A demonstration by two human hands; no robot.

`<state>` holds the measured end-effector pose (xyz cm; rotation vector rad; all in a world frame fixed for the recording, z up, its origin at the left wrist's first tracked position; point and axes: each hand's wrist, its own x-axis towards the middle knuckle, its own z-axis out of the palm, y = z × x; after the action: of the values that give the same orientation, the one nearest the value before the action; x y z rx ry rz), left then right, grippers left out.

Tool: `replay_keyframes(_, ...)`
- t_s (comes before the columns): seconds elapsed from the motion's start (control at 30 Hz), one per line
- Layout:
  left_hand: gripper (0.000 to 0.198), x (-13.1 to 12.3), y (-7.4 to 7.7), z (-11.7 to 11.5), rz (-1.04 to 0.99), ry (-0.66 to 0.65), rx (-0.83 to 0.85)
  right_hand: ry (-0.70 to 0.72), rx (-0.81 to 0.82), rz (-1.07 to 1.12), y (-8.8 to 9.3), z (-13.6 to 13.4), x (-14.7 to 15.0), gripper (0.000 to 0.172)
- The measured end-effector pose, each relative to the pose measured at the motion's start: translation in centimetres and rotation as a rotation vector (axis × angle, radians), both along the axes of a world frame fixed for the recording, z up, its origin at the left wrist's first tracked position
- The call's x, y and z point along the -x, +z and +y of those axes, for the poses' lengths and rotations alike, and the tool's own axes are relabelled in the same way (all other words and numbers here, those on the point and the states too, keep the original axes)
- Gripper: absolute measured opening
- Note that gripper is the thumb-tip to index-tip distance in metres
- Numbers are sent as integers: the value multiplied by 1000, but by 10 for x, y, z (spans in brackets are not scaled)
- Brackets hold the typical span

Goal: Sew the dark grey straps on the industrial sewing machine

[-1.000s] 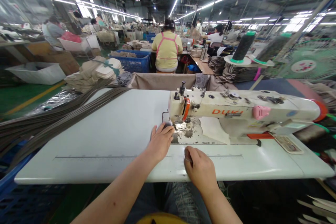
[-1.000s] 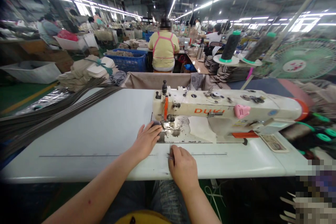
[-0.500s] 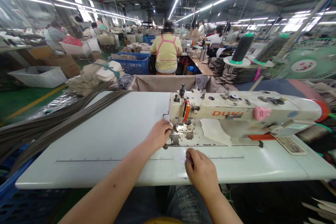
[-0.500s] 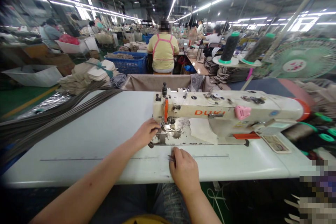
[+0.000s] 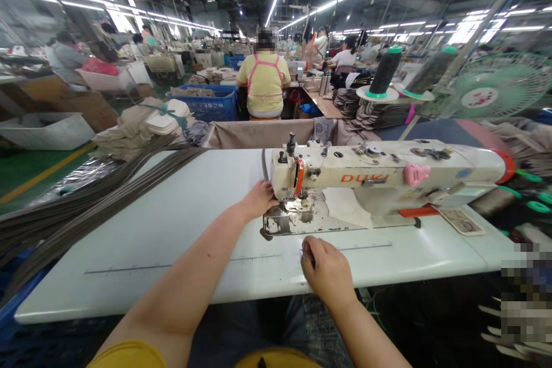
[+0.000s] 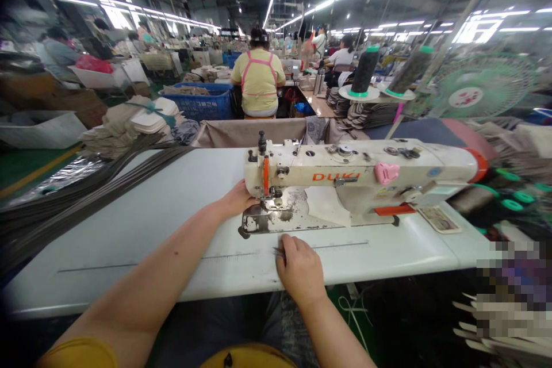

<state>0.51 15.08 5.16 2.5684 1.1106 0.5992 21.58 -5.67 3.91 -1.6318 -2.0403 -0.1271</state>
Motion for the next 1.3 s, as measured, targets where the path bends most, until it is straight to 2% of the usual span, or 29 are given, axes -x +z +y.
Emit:
replay_keyframes(0.17, 19, 9, 3, -2, -2, -4, 27, -4, -35, 2, -1, 0, 1, 19)
replay_keyframes(0.33, 7, 12, 6, -9, -32, 64, 28, -20, -23, 2, -1, 0, 1, 18)
replay_keyframes(0.67, 11, 15, 5, -48, -78, 142, 122, -22, -16, -4, 1, 0, 3, 19)
replay_keyframes(0.9, 10, 6, 12, -60, -69, 217, 171, -26, -21, -3, 0, -1, 2, 19)
replay_keyframes(1.17, 9, -16, 19, -98, 7, 296, 223, -34, -10, 2, 1, -1, 3, 17)
replay_keyframes(1.3, 8, -32, 21, -109, 42, 350, 261, -31, -10, -4, -1, -1, 3, 18)
